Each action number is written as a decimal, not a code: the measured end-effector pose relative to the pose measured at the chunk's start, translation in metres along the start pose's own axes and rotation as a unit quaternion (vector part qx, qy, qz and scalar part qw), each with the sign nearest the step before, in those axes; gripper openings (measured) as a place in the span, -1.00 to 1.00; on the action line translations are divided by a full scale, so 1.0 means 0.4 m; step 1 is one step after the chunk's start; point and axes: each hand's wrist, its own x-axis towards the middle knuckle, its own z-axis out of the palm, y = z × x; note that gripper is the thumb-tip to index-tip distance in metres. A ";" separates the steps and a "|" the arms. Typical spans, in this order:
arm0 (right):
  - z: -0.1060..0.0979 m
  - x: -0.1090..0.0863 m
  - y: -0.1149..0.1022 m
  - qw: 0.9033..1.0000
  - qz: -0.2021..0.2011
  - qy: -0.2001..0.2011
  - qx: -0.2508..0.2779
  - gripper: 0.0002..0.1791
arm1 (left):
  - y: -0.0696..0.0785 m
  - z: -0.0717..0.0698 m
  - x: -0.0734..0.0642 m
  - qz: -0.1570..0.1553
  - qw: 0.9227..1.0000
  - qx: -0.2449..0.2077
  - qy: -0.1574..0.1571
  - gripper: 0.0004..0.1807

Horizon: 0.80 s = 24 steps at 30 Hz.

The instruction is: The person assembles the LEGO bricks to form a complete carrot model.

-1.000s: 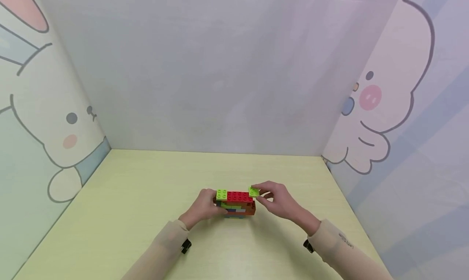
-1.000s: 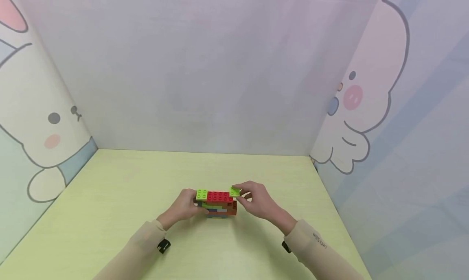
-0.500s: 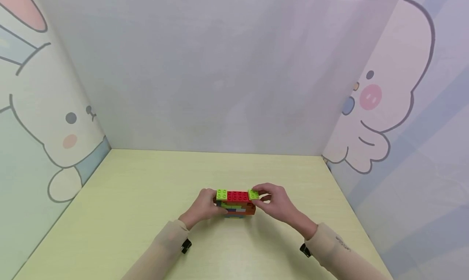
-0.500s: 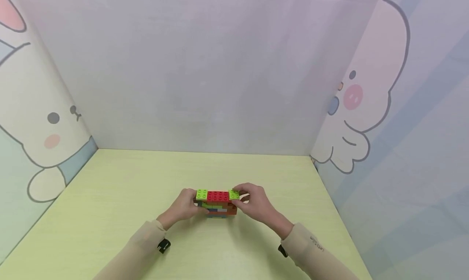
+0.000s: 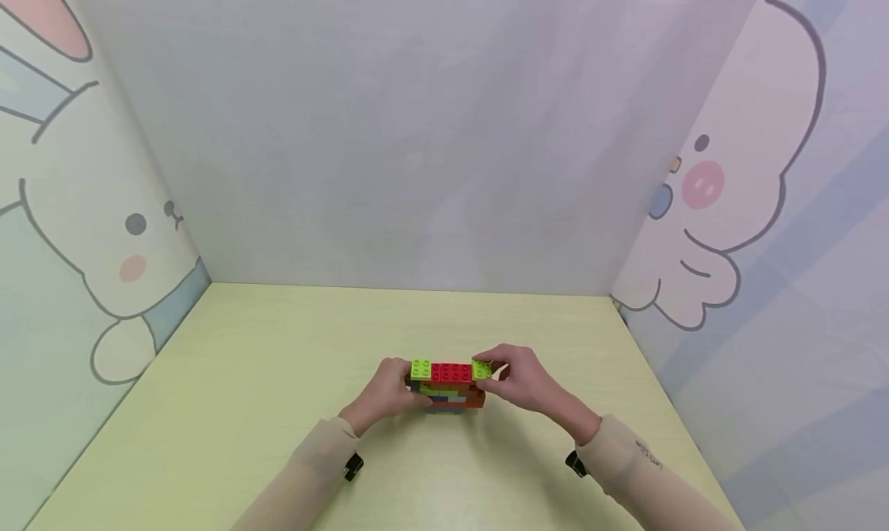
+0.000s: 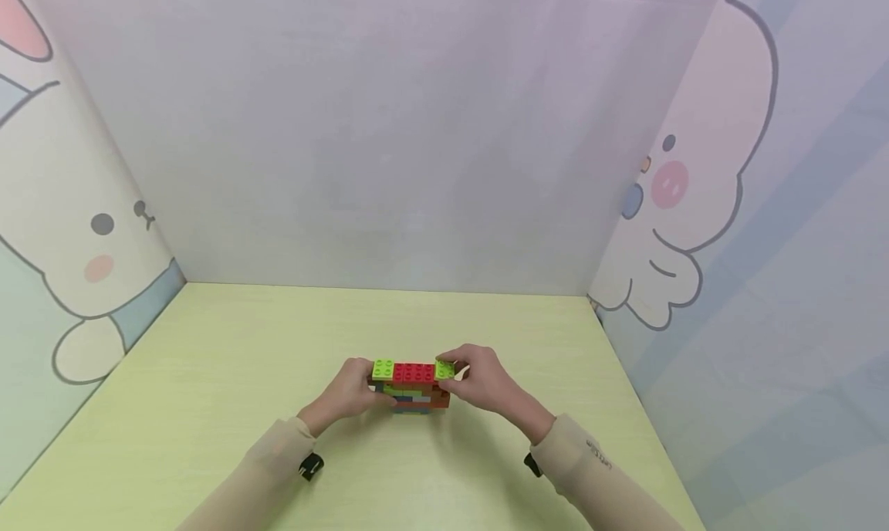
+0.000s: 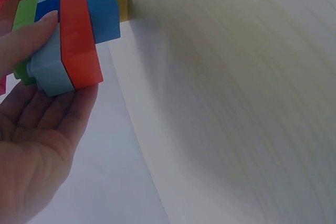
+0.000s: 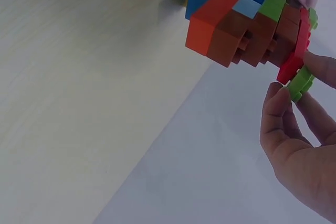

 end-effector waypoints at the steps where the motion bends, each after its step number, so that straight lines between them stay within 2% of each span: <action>1: -0.002 0.002 -0.003 1.000 0.001 -0.006 -0.005 -0.65 | 0.000 0.000 0.000 0.000 1.000 0.000 0.000 -0.62; 7: -0.008 0.011 -0.015 0.999 0.027 -0.035 -0.018 -0.64 | 0.002 -0.001 0.001 0.002 1.000 -0.001 -0.002 -0.61; 17: -0.017 0.017 -0.032 0.996 0.075 -0.043 0.001 -0.62 | 0.002 -0.002 0.002 0.004 1.000 0.000 -0.003 -0.61; 24: -0.017 0.023 -0.047 0.996 0.077 -0.045 -0.019 -0.63 | 0.001 -0.003 0.002 0.001 1.000 -0.003 -0.006 -0.61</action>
